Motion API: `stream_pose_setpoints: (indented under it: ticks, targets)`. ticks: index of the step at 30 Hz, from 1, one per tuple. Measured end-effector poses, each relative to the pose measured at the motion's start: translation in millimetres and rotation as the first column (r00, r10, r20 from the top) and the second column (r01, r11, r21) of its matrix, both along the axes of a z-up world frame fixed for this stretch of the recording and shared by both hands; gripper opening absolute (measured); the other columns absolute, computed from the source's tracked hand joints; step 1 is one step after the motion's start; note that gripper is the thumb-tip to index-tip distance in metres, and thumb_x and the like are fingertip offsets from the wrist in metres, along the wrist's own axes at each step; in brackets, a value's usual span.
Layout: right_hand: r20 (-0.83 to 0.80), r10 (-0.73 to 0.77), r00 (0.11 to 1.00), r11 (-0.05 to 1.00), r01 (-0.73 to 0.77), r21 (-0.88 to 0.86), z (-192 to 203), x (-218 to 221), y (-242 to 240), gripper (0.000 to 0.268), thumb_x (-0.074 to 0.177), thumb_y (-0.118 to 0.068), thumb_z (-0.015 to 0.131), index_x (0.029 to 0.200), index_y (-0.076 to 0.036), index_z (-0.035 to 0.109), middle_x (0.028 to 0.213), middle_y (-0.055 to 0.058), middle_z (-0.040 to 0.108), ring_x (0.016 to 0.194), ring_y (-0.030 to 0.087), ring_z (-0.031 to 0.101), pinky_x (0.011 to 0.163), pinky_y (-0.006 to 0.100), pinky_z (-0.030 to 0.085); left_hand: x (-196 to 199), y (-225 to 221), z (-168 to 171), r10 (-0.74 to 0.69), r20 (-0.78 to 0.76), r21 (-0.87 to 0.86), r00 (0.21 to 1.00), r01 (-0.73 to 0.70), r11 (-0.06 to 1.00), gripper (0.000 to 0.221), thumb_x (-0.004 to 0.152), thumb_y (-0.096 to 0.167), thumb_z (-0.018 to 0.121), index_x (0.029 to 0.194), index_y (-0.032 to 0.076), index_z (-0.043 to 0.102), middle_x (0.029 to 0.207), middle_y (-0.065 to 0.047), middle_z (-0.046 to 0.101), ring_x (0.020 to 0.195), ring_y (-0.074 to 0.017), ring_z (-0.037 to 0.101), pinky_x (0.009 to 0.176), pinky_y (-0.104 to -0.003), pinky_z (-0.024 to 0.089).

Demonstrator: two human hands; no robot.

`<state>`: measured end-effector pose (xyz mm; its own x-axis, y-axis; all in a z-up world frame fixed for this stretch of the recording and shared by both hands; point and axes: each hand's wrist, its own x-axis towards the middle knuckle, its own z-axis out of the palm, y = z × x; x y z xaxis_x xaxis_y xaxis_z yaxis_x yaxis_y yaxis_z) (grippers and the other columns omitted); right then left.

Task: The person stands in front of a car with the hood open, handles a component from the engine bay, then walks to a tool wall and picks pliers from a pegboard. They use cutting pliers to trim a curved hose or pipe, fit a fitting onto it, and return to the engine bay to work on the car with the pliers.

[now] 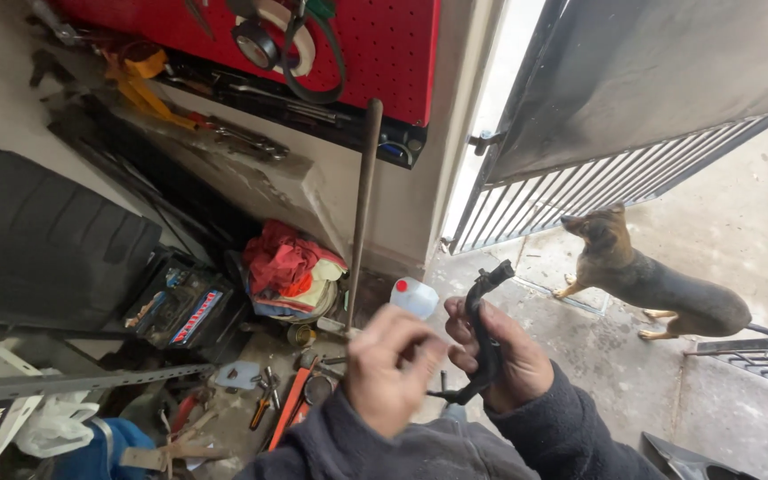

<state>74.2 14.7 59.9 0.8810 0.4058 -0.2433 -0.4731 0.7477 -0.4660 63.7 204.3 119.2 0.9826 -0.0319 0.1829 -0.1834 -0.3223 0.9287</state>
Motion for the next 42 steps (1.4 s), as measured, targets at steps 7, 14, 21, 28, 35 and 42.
stream_pose_setpoints:
  ticks: [7, 14, 21, 28, 35, 42]
  targets:
    - [-0.070, -0.058, 0.996, 0.996, 0.063, 0.070, -12.7, -4.1, 0.0, 0.055, 0.101, -0.028, 0.057, 0.141, 0.010, 0.047, 0.108, 0.012, 0.063, 0.105, 0.020, 0.062, 0.093, 0.033, 0.051, 1.3, -14.0, -4.0, -0.263, 0.041, 0.184, 0.964, 0.252, 0.950, 0.019, 0.086, 0.017, 0.076, 0.101, 0.005, 0.079, 0.096, -0.014, 0.064, 0.089, -0.0293, 0.066, 0.080, -0.040, 0.052]
    - [-0.113, -0.155, 0.981, 0.987, 0.158, 0.025, -13.4, -8.1, 2.9, 0.049, 0.100, -0.028, 0.054, 0.136, 0.006, 0.050, 0.119, 0.013, 0.065, 0.114, 0.023, 0.061, 0.103, 0.039, 0.048, 5.6, -16.2, -20.4, -0.287, -0.100, -0.012, 0.953, 0.287, 0.958, 0.023, 0.081, 0.017, 0.077, 0.097, 0.000, 0.077, 0.091, -0.010, 0.066, 0.084, -0.0217, 0.069, 0.076, -0.034, 0.055]
    - [-0.163, -0.270, 0.949, 0.962, 0.272, -0.006, -16.3, -9.8, -0.1, 0.029, 0.104, -0.028, 0.056, 0.121, -0.005, 0.063, 0.126, 0.010, 0.063, 0.123, 0.025, 0.056, 0.101, 0.045, 0.045, 13.2, -16.4, -42.4, -0.145, -0.313, -0.415, 0.939, 0.002, 0.910, 0.020, 0.089, 0.013, 0.072, 0.101, -0.003, 0.071, 0.084, -0.005, 0.076, 0.074, -0.0081, 0.071, 0.068, -0.024, 0.058]
    - [-0.146, -0.295, 0.944, 0.952, 0.278, -0.124, 16.4, -6.7, 18.5, 0.038, 0.100, -0.029, 0.052, 0.130, -0.006, 0.049, 0.139, 0.017, 0.059, 0.131, 0.031, 0.054, 0.108, 0.052, 0.044, 9.4, -35.8, -57.5, -0.216, -0.382, -0.581, 0.898, -0.052, 0.812, 0.025, 0.091, 0.014, 0.074, 0.107, -0.006, 0.075, 0.085, -0.007, 0.076, 0.071, -0.0081, 0.067, 0.066, -0.024, 0.056]
    - [-0.134, -0.263, 0.955, 0.952, 0.234, -0.198, 9.0, -8.4, 21.0, 0.044, 0.100, -0.029, 0.050, 0.135, -0.002, 0.050, 0.142, 0.019, 0.058, 0.131, 0.031, 0.056, 0.106, 0.051, 0.044, 14.8, -28.4, -48.5, -0.260, -0.415, -0.551, 0.872, -0.012, 0.835, 0.025, 0.092, 0.016, 0.074, 0.100, -0.007, 0.076, 0.083, -0.007, 0.076, 0.068, -0.0099, 0.069, 0.062, -0.026, 0.059]
    - [-0.105, -0.184, 0.977, 0.960, 0.156, -0.232, -15.0, -10.0, 13.5, 0.041, 0.101, -0.028, 0.051, 0.131, -0.001, 0.058, 0.138, 0.019, 0.063, 0.120, 0.029, 0.061, 0.093, 0.045, 0.051, 15.0, -21.9, -42.0, -0.218, -0.382, -0.534, 0.898, -0.022, 0.845, 0.024, 0.089, 0.017, 0.075, 0.100, -0.005, 0.076, 0.085, -0.009, 0.078, 0.071, -0.0106, 0.072, 0.063, -0.027, 0.061]
